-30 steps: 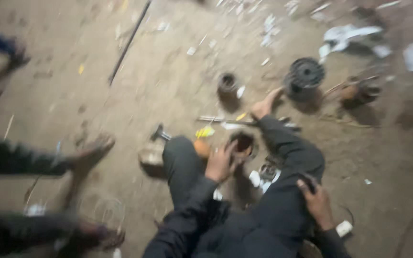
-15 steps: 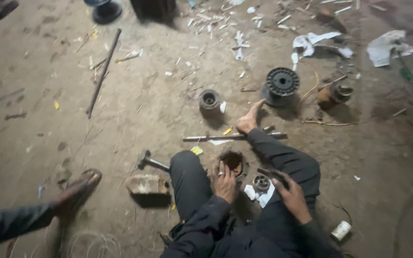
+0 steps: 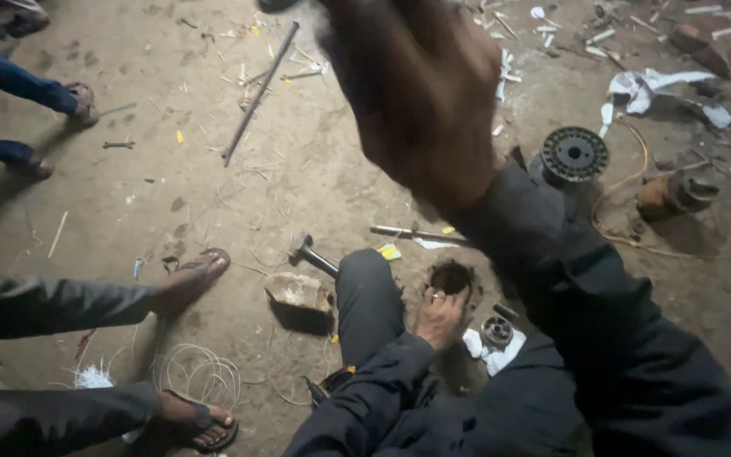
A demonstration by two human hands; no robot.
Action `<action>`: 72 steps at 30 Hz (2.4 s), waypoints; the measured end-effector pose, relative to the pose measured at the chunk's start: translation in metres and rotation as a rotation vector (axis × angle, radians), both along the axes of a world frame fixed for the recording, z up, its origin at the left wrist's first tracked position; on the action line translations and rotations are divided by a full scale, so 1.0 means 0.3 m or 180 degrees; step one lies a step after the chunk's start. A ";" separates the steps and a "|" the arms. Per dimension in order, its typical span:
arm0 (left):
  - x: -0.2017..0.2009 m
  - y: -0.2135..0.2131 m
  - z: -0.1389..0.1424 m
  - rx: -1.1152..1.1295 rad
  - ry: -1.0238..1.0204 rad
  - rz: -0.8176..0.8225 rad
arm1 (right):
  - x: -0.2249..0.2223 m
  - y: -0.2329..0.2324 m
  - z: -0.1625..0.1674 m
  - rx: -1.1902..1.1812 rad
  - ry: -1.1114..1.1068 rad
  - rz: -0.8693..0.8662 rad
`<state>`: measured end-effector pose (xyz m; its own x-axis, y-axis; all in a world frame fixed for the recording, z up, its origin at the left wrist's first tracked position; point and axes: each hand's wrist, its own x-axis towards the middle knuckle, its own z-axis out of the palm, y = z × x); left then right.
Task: The person sits on the floor and uses a small metal tool to scrape and clean the inside of a cylindrical metal part. They repeatedly scrape the inner surface, occasionally pause to inspect, and handle several similar metal parts.
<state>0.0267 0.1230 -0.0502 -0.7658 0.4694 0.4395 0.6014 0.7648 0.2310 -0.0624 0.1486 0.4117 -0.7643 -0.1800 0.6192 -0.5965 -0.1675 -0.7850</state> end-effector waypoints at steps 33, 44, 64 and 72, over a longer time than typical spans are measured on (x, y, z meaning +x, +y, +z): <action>-0.103 -0.110 -0.206 -0.0305 -0.0559 -0.0214 | 0.423 0.364 -1.469 0.2715 -0.1624 -0.2110; -0.096 -0.108 -0.214 -0.0251 -0.0885 -0.0344 | 0.395 0.363 -1.521 0.3354 -0.1393 -0.1974; -0.097 -0.069 -0.216 -0.0173 -0.0660 -0.0340 | 0.391 0.383 -1.551 0.3253 -0.1418 -0.2009; -0.098 -0.064 -0.208 -0.0072 -0.0635 -0.0319 | 0.392 0.384 -1.559 0.3430 -0.1472 -0.2084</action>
